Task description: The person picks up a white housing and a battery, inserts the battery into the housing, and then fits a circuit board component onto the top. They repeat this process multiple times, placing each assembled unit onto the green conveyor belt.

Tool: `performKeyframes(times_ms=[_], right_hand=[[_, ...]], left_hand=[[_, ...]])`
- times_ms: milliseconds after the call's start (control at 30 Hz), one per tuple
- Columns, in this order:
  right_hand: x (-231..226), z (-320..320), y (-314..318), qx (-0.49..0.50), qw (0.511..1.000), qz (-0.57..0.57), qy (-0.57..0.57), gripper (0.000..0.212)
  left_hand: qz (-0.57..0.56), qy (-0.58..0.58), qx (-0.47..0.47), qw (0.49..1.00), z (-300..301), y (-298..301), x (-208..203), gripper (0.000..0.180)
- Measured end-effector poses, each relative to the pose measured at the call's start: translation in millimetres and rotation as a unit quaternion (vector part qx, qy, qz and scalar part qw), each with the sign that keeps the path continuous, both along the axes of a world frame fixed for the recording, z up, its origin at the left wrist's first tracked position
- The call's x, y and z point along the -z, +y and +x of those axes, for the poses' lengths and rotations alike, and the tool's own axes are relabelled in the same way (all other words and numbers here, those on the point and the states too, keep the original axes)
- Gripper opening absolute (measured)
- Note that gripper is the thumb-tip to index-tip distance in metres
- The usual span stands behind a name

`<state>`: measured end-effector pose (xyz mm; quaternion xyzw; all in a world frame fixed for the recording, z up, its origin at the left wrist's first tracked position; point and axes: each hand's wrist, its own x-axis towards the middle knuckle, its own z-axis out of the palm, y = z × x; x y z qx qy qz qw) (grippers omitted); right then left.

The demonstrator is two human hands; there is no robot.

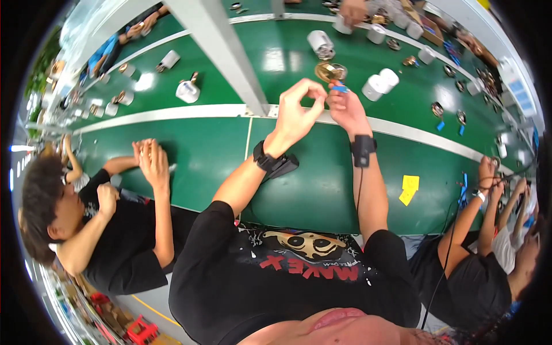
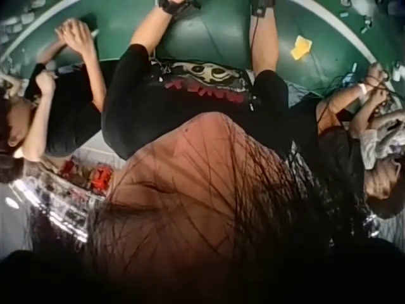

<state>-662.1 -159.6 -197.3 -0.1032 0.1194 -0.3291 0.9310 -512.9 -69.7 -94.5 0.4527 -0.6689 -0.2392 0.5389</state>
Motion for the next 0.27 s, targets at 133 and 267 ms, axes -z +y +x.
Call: performKeyframes(times_ms=[133, 267], right_hand=[[-12, -67, 23, 0.243, 0.962, 0.079, -0.092, 0.022], [-19, -102, 17, 0.478, 0.876, -0.053, 0.028, 0.03]], left_hand=[[0.016, -0.011, -0.013, 1.0, -51, -63, 13, 0.019], [0.012, -0.224, -0.021, 0.974, -103, -98, 42, 0.054]])
